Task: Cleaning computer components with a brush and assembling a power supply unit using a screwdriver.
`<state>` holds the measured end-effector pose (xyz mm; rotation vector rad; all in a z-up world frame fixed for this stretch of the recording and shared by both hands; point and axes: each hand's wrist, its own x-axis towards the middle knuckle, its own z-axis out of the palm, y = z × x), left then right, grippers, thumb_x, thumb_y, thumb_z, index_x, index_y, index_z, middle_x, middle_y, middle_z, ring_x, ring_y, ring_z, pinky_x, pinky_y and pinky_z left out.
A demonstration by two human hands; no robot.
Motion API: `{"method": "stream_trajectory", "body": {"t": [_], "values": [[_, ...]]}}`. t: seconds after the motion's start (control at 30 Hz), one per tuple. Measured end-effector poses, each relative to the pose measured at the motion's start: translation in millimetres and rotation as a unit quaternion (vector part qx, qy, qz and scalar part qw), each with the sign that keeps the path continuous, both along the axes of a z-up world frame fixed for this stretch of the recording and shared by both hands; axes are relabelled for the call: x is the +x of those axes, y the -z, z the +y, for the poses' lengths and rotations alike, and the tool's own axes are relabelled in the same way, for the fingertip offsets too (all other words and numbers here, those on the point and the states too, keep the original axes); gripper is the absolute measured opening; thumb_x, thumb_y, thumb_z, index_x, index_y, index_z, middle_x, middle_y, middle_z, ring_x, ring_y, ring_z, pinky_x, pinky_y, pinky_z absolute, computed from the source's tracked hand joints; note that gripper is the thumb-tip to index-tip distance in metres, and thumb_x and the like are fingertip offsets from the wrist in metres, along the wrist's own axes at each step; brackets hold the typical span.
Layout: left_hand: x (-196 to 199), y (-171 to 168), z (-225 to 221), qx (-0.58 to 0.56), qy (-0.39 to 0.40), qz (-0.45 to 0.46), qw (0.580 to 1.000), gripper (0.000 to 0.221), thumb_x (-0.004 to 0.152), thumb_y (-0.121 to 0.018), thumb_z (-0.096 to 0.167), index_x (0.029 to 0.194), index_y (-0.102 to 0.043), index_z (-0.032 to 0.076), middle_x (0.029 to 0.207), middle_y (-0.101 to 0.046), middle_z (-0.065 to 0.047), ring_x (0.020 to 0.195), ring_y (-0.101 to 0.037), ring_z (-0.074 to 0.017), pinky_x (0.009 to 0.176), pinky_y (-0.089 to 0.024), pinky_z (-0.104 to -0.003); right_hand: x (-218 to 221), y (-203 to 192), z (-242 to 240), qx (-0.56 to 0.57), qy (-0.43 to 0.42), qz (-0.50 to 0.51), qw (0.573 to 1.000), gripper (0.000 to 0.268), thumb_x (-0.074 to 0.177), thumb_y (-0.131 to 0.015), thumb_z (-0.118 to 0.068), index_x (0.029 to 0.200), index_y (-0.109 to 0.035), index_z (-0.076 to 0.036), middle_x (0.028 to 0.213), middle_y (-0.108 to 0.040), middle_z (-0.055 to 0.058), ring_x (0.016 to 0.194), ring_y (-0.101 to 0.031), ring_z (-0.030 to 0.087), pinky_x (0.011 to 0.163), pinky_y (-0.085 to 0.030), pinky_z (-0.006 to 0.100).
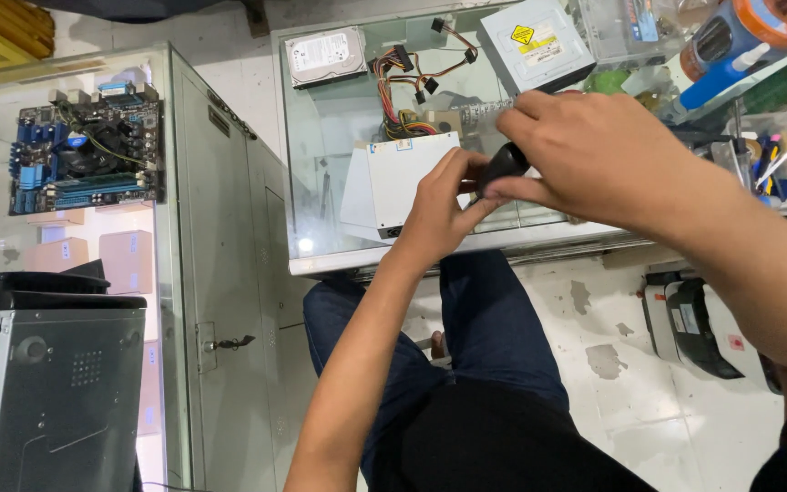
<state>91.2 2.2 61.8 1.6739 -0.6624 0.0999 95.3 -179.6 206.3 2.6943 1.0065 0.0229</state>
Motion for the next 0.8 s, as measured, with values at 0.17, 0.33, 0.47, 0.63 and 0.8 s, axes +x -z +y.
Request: {"method": "stream_trajectory", "body": {"t": [0.17, 0.33, 0.47, 0.63, 0.8], "values": [[-1, 14, 1, 0.007, 0.036, -0.02, 0.999, 0.045, 0.103, -0.066, 0.024, 0.141, -0.051, 0.007, 0.129, -0.062, -0.013, 0.116, -0.064, -0.0252, 0.103, -0.062, -0.038, 2, -8, 4, 0.054, -0.043, 0.117, 0.991, 0.018, 0.102, -0.06, -0.026, 0.11, -0.058, -0.01, 0.101, -0.062, 0.008, 0.084, -0.067, 0.03, 0.067, -0.056, 0.045], [-7, 0, -4, -0.011, -0.063, -0.045, 0.997, 0.029, 0.09, -0.078, 0.013, 0.11, -0.057, 0.01, 0.099, -0.057, -0.003, 0.089, -0.055, -0.0177, 0.077, -0.05, -0.029, 2, 11, 10, -0.07, 0.053, -0.067, 0.994, 0.073, 0.11, -0.037, -0.079, 0.077, -0.061, -0.019, 0.059, -0.06, -0.004, 0.057, -0.067, 0.022, 0.045, -0.045, 0.035], [-2, 15, 7, -0.008, 0.002, -0.023, 1.0, 0.032, 0.099, -0.061, 0.016, 0.128, -0.056, 0.003, 0.113, -0.061, -0.01, 0.102, -0.063, -0.0212, 0.094, -0.057, -0.033, -3, -20, 6, 0.027, -0.027, 0.084, 0.996, 0.057, 0.094, -0.063, -0.05, 0.138, -0.05, -0.018, 0.123, -0.061, 0.006, 0.1, -0.068, 0.03, 0.064, -0.063, 0.048], [-9, 14, -6, -0.104, 0.004, 0.018, 0.994, 0.067, 0.085, -0.086, 0.016, 0.13, -0.037, 0.013, 0.133, -0.046, -0.009, 0.113, -0.061, -0.0195, 0.091, -0.061, -0.031, -2, 1, 10, -0.057, 0.038, -0.043, 0.997, 0.061, 0.109, -0.046, -0.072, 0.084, -0.06, -0.018, 0.061, -0.063, -0.003, 0.059, -0.068, 0.026, 0.047, -0.048, 0.039], [-4, 6, 2, -0.05, -0.001, 0.02, 0.999, 0.033, 0.095, -0.067, 0.012, 0.123, -0.051, 0.006, 0.112, -0.063, -0.009, 0.099, -0.064, -0.0181, 0.091, -0.06, -0.033, -4, -14, 7, -0.018, 0.014, -0.01, 1.0, 0.044, 0.103, -0.051, -0.064, 0.106, -0.055, -0.02, 0.087, -0.061, 0.003, 0.075, -0.069, 0.028, 0.05, -0.052, 0.041]]}}
